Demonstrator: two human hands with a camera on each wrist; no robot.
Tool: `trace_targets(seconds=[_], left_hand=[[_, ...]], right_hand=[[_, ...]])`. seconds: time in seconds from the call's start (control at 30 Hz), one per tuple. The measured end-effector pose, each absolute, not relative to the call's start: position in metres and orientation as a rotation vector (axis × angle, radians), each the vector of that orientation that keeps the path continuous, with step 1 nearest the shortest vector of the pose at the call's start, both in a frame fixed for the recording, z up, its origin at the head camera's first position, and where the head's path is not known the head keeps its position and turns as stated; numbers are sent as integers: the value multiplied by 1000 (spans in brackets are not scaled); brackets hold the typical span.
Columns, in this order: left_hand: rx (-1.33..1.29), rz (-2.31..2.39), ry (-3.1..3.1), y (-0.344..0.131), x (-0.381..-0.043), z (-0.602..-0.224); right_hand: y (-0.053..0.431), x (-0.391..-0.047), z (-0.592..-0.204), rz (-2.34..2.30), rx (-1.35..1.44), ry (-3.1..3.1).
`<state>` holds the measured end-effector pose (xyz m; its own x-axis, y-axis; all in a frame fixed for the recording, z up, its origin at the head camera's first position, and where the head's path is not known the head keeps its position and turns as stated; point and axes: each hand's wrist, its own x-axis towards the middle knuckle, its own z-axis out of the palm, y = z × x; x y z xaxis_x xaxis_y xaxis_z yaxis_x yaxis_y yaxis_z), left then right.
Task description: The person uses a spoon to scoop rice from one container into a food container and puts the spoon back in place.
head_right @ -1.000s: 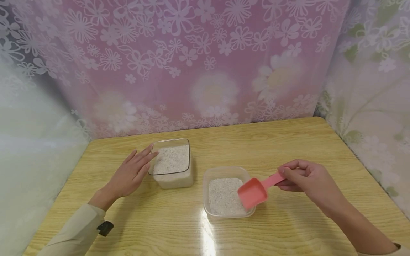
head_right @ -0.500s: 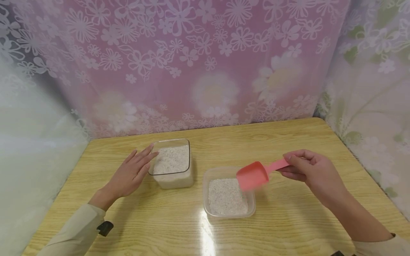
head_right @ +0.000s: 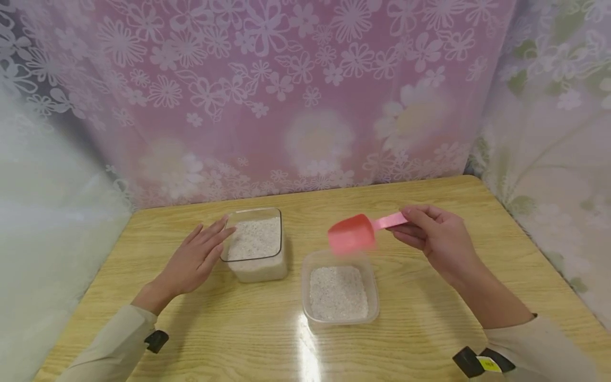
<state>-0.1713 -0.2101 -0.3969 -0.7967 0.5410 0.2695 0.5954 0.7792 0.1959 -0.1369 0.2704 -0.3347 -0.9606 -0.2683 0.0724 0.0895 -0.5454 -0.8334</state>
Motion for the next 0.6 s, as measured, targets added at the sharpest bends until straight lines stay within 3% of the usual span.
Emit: trace_targets(seconds=[0.6], left_hand=[[-956,-188,-2711,-212,-172,-388]], right_hand=[[184,-178,-326,-2533,-95,1341]])
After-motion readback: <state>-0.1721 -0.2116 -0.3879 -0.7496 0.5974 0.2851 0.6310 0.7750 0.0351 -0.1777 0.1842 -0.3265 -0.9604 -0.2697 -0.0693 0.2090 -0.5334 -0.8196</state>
